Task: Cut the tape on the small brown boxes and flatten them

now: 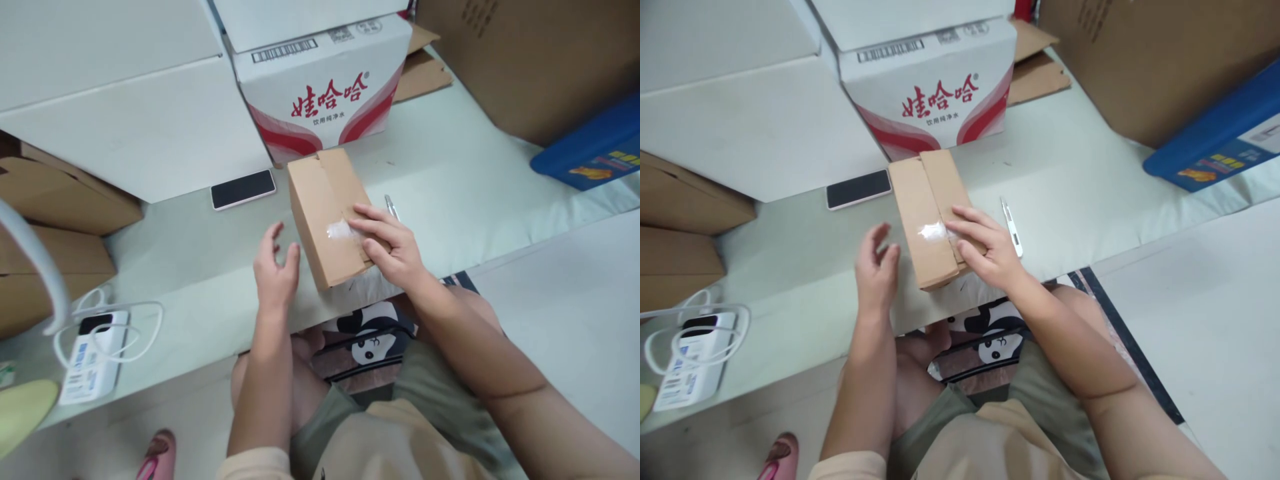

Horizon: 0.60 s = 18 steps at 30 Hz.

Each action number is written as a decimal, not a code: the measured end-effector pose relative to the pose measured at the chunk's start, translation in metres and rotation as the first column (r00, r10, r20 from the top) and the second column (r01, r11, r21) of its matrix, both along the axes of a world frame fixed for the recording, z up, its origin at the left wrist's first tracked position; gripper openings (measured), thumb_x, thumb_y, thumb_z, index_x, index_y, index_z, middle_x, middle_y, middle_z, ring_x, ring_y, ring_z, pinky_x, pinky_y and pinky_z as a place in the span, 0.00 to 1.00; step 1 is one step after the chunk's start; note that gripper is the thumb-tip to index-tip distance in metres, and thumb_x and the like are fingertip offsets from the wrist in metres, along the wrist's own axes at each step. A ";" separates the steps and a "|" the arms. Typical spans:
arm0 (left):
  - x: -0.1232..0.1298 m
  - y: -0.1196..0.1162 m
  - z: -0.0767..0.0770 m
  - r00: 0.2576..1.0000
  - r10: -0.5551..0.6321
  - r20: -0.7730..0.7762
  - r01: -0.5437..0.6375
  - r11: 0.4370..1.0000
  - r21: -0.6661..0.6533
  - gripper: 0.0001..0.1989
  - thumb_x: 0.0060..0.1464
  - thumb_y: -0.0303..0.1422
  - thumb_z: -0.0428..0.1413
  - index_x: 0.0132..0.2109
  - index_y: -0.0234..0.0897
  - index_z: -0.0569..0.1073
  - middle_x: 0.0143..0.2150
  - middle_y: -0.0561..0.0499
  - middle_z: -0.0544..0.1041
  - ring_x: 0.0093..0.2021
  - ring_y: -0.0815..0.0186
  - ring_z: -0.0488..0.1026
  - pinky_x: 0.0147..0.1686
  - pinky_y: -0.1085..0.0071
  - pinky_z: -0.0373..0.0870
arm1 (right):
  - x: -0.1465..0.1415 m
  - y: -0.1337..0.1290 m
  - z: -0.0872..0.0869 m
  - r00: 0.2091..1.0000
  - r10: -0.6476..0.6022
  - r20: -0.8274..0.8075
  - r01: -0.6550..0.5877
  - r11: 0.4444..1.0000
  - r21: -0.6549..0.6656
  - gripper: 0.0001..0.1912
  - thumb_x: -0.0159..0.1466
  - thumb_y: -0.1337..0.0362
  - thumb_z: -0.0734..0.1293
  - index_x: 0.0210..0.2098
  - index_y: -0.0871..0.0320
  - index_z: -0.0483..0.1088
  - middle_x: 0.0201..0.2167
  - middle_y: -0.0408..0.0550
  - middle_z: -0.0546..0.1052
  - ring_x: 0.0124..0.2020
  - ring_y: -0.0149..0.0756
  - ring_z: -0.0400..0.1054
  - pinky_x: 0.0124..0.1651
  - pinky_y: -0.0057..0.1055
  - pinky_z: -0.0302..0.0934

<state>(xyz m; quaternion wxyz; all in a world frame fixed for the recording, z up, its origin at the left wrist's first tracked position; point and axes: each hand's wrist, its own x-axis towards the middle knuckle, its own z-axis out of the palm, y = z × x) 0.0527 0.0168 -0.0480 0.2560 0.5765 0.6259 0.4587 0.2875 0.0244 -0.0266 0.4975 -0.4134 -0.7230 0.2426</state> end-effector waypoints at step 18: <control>0.009 -0.005 0.014 0.944 -0.223 -0.243 0.319 0.805 0.501 0.18 0.67 0.38 0.46 0.52 0.41 0.79 0.55 0.46 0.79 0.62 0.53 0.70 0.66 0.50 0.63 | 0.017 0.001 0.009 0.950 -0.223 0.218 0.232 0.973 -0.018 0.16 0.69 0.57 0.60 0.43 0.54 0.78 0.46 0.53 0.81 0.48 0.44 0.76 0.52 0.45 0.71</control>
